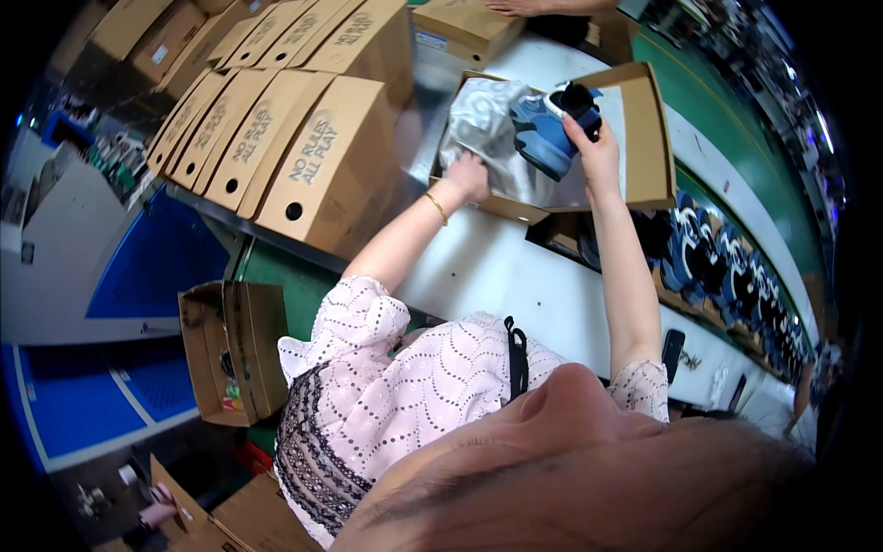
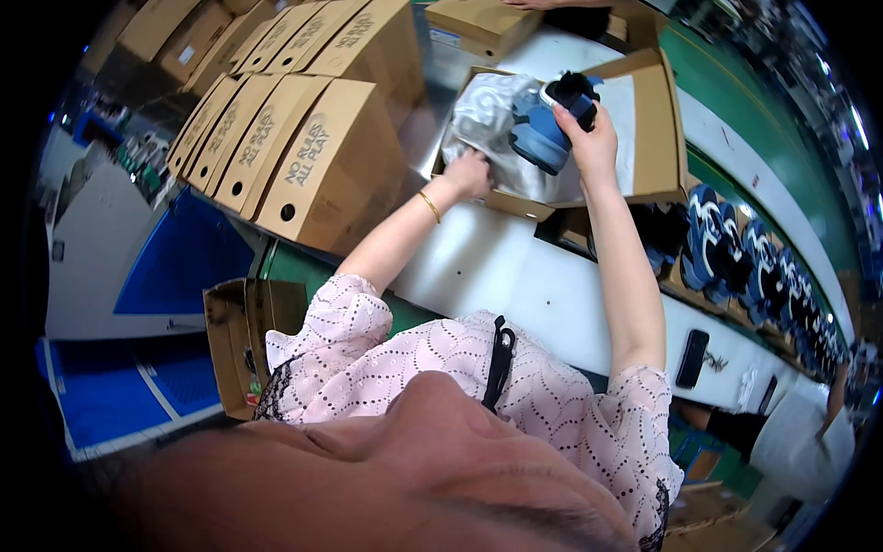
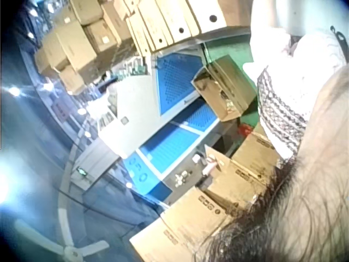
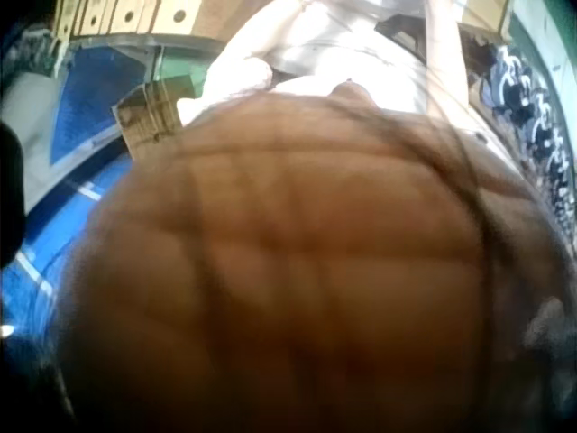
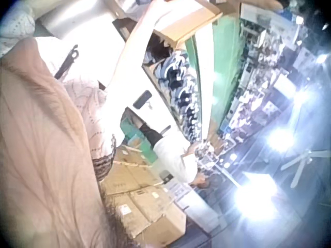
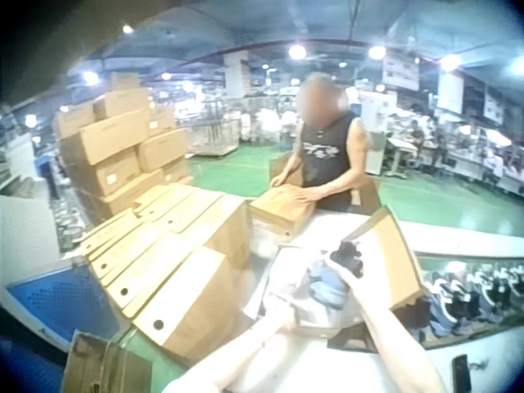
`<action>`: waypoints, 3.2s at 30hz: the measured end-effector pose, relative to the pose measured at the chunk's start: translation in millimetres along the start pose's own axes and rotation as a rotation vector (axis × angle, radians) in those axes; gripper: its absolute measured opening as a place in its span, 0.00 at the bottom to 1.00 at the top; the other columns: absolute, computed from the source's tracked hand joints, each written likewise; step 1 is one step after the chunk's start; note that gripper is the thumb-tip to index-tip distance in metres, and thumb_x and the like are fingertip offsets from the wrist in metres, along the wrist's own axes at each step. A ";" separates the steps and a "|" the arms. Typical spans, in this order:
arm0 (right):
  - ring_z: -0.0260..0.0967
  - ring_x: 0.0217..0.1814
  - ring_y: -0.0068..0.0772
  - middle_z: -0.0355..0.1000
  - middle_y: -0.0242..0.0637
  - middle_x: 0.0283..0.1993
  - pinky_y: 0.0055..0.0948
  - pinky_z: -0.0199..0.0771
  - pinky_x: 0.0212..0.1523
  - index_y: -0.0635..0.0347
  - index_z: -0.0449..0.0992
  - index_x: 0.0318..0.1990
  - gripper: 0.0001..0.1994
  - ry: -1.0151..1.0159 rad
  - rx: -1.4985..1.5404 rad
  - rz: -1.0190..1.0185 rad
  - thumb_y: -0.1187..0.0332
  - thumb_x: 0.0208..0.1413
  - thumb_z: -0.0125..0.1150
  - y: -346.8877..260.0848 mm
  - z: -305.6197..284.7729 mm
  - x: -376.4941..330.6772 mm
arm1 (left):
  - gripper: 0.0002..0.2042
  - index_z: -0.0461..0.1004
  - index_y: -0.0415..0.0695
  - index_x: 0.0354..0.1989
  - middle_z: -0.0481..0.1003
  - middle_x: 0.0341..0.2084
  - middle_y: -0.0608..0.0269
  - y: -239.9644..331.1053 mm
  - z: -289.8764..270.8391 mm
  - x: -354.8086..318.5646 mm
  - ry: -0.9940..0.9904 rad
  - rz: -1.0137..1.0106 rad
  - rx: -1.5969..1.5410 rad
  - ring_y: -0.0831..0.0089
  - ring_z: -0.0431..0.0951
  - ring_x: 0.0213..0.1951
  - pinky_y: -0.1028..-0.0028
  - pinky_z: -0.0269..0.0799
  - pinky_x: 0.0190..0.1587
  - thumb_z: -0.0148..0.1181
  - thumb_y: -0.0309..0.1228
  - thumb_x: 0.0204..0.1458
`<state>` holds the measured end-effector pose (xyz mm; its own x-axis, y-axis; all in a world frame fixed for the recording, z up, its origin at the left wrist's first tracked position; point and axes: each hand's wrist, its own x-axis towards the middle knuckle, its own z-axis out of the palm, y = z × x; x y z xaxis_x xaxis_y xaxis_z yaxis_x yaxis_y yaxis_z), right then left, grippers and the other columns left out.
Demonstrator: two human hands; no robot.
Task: The person opens cardboard shoe boxes, removes blue and black sneakers, and places them on a table. They then pick up the shoes and place them back into the boxes, repeating this process with multiple pairs.
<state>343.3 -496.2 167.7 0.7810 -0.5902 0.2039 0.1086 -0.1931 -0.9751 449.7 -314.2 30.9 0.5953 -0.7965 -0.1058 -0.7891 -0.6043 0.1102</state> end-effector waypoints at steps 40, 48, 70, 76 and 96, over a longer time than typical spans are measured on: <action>0.68 0.44 0.28 0.71 0.34 0.42 0.25 0.66 0.47 0.61 0.72 0.44 0.16 0.696 0.677 -0.211 0.62 0.51 0.61 -27.4 -265.9 -124.9 | 0.40 0.57 0.33 0.58 0.65 0.50 0.55 -2.8 -61.1 -110.0 -0.531 -0.166 -0.904 0.68 0.65 0.51 0.70 0.60 0.54 0.69 0.42 0.40; 0.65 0.44 0.24 0.70 0.31 0.41 0.21 0.60 0.50 0.60 0.72 0.44 0.15 0.595 0.504 -0.223 0.65 0.50 0.62 -11.7 -250.6 -140.9 | 0.41 0.54 0.43 0.62 0.54 0.61 0.43 -28.2 -85.3 -20.4 0.516 -0.010 -0.296 0.54 0.47 0.66 0.63 0.50 0.64 0.64 0.51 0.42; 0.61 0.56 0.47 0.49 0.40 0.67 0.40 0.65 0.55 0.52 0.52 0.62 0.36 -0.373 -0.629 -0.355 0.70 0.45 0.63 47.1 26.1 -86.7 | 0.31 0.52 0.40 0.64 0.54 0.63 0.51 -72.2 -7.1 -15.9 0.512 -0.323 -1.091 0.60 0.50 0.65 0.68 0.45 0.64 0.33 0.51 0.60; 0.58 0.59 0.43 0.60 0.39 0.60 0.37 0.65 0.55 0.54 0.56 0.60 0.32 -0.517 -0.758 -0.159 0.72 0.46 0.61 43.1 -50.8 -133.6 | 0.31 0.46 0.45 0.64 0.60 0.58 0.43 -69.8 14.0 -26.4 0.263 -0.323 -0.733 0.51 0.64 0.57 0.64 0.62 0.56 0.49 0.42 0.56; 0.71 0.34 0.48 0.72 0.47 0.32 0.39 0.72 0.39 0.32 0.60 0.61 0.35 -0.211 -0.822 0.077 0.80 0.44 0.49 103.9 -126.6 -226.5 | 0.33 0.48 0.40 0.61 0.66 0.50 0.40 53.3 44.7 16.5 0.237 -0.133 -0.683 0.47 0.68 0.51 0.59 0.65 0.51 0.48 0.49 0.54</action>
<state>99.9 -481.8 31.1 0.8753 -0.4821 0.0392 -0.3666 -0.7141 -0.5964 410.7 -358.7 -9.2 0.7571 -0.6516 0.0472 -0.4839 -0.5108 0.7106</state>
